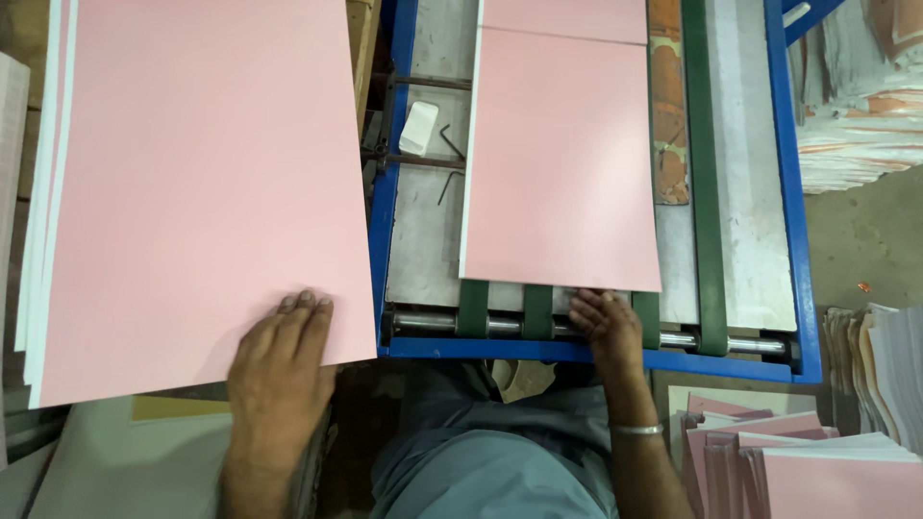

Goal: The person repeatedly picks up pink paper sheets from a stack on the left and feeds them one by one into a blue paper-processing machine with rollers. The person maintains a steady rhythm, placing each sheet onto the rollers and guiding it through the machine.

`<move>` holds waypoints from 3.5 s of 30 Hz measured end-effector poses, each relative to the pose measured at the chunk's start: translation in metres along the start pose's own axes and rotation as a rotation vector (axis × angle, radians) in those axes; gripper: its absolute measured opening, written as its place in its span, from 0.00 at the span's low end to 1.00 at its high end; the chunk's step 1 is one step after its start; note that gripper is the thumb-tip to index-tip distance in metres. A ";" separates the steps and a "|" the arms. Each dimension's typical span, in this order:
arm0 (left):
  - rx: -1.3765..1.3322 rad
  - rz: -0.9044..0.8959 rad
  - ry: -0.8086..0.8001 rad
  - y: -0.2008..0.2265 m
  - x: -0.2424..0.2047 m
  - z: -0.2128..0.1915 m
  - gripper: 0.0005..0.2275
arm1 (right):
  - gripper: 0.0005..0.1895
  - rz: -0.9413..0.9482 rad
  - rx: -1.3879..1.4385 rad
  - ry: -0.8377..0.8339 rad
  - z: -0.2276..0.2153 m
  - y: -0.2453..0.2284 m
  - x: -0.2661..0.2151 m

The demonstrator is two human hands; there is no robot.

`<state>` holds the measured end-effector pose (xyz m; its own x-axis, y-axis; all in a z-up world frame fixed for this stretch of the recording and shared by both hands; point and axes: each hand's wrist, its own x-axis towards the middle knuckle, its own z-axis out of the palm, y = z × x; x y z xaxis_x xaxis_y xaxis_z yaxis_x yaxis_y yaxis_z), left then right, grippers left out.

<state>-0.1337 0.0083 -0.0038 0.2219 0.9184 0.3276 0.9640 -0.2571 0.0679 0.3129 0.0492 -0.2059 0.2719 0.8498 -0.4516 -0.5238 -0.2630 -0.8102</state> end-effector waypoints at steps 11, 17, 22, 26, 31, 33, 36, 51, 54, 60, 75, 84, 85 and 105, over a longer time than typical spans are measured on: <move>-0.226 0.000 -0.051 0.057 0.019 0.013 0.26 | 0.27 0.021 -0.030 -0.744 0.089 -0.023 -0.095; -0.400 0.263 -0.102 0.134 0.025 0.013 0.29 | 0.28 0.116 0.095 -0.495 0.121 -0.004 -0.116; -0.136 0.125 -0.131 0.076 0.030 0.004 0.27 | 0.24 -0.125 0.005 -0.068 0.097 -0.044 -0.087; 0.025 -0.003 -0.025 0.027 0.030 -0.005 0.30 | 0.20 -0.232 0.068 0.107 0.041 -0.057 -0.049; 0.116 0.051 0.090 0.013 0.020 0.000 0.15 | 0.15 -0.354 0.123 0.269 -0.025 -0.049 -0.031; 0.132 0.077 0.161 0.014 0.016 0.003 0.11 | 0.13 -0.291 0.123 0.347 -0.042 -0.043 -0.037; 0.111 0.080 0.246 0.017 0.012 0.008 0.07 | 0.15 -0.303 0.074 0.308 -0.063 -0.022 -0.060; 0.079 0.033 0.233 0.022 0.008 0.010 0.11 | 0.14 -0.429 0.063 0.213 -0.029 -0.013 -0.041; 0.053 0.033 0.223 0.021 0.007 0.011 0.11 | 0.16 -0.411 0.067 0.193 -0.012 -0.019 -0.013; -0.095 0.039 0.109 -0.019 -0.007 0.000 0.21 | 0.21 -0.022 0.000 0.089 0.003 -0.005 -0.007; -0.286 0.262 -0.096 0.134 0.027 0.013 0.24 | 0.30 0.208 0.084 -0.663 0.126 -0.011 -0.117; -0.070 0.024 -0.032 0.035 0.029 -0.004 0.30 | 0.23 -0.150 -0.004 0.006 0.078 -0.064 -0.071; -0.045 0.009 0.020 0.026 0.028 -0.005 0.31 | 0.22 -0.193 0.019 0.051 0.065 -0.065 -0.062; 0.063 0.079 0.149 0.021 0.010 -0.006 0.14 | 0.17 -0.260 0.049 0.355 -0.064 0.011 -0.104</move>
<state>-0.1119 0.0104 0.0066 0.2780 0.8399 0.4662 0.9526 -0.3035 -0.0214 0.3303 -0.0715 -0.1916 0.6558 0.6730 -0.3421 -0.4365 -0.0317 -0.8992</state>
